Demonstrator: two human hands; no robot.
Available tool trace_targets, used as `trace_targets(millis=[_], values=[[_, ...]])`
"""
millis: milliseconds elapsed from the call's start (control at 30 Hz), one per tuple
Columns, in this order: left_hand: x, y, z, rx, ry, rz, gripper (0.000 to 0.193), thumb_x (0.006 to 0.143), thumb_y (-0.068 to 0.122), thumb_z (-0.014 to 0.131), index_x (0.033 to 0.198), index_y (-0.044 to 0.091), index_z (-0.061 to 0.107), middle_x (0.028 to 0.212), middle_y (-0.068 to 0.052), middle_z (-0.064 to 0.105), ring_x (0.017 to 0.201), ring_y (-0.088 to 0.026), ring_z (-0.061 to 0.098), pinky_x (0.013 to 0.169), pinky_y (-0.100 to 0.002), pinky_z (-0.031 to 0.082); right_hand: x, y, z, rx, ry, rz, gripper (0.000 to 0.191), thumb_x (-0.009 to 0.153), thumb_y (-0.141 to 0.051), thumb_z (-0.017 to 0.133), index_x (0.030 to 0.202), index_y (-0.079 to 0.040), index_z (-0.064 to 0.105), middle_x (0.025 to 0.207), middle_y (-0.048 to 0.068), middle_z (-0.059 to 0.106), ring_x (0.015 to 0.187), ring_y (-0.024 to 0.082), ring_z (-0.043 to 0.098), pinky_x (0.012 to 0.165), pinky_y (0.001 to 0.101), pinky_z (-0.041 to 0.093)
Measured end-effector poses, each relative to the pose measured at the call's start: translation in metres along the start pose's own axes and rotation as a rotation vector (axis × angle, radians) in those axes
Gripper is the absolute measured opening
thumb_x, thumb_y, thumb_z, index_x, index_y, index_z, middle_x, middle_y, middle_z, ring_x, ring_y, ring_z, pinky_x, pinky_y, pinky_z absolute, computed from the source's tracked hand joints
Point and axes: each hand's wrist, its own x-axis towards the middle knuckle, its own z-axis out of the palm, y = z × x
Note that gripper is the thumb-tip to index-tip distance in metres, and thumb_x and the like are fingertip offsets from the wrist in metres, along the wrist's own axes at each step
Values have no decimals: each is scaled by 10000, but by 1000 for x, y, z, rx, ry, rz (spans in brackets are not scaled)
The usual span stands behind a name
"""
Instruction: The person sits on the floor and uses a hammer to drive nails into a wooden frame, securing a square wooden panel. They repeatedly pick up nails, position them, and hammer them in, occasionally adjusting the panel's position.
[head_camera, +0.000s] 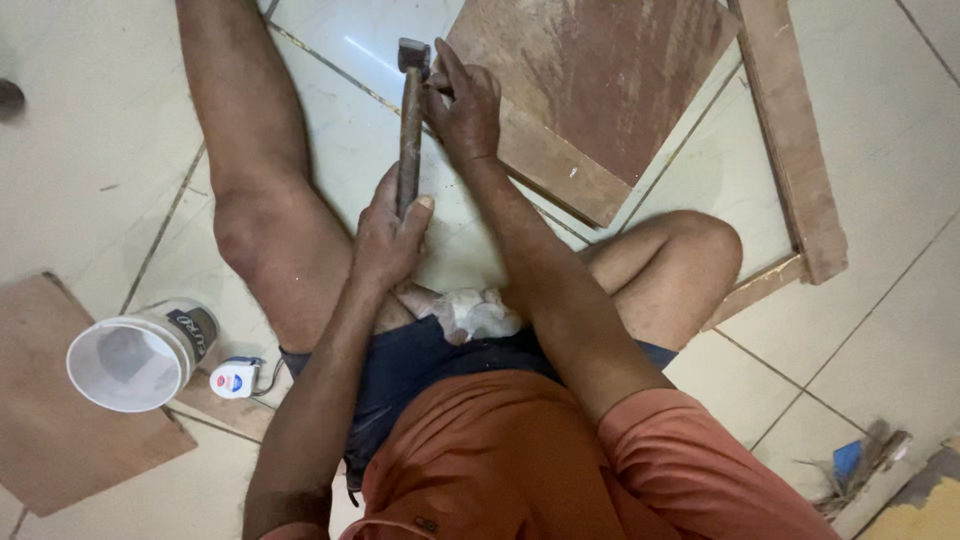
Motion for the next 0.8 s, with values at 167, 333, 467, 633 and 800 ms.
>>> trace_targets(millis=[167,333,467,633,800], values=[[21,11,10,65,-2,44,552,1027,331,561,1505,60,512,831,-81,659,659,-175,651,666,-354,552,3,-1,-3,-109,-2,41,760,839,-236,856,1499,-317,489,955,-24,688,1001,193,607,1052,404,434],[15,5,8,12,13,-17,640,993,398,519,1544,85,427,821,-133,652,656,-254,648,656,-403,550,3,-1,-6,-32,-17,2,761,891,-221,821,1541,-261,428,891,-117,736,982,147,623,1122,422,399],[14,-10,6,148,74,367,579,1136,377,517,1578,14,424,1327,-276,663,1227,-417,655,1032,-474,504,2,1,-6,-43,-4,-16,782,898,-264,841,1548,-239,408,924,-94,733,1033,159,609,1103,425,383],[25,-6,9,206,87,126,590,1058,397,499,1531,46,456,1310,-270,660,1234,-418,649,1053,-460,489,6,-1,-8,-37,-116,101,852,890,-271,827,1581,-226,332,1017,-86,756,1133,169,597,1184,442,342],[0,26,-7,158,85,238,595,1054,393,492,1535,46,438,1265,-253,676,1174,-399,682,1009,-446,515,5,3,-25,-204,-218,53,1139,864,-511,824,1599,-31,100,1621,265,285,1502,379,208,1217,512,100]])
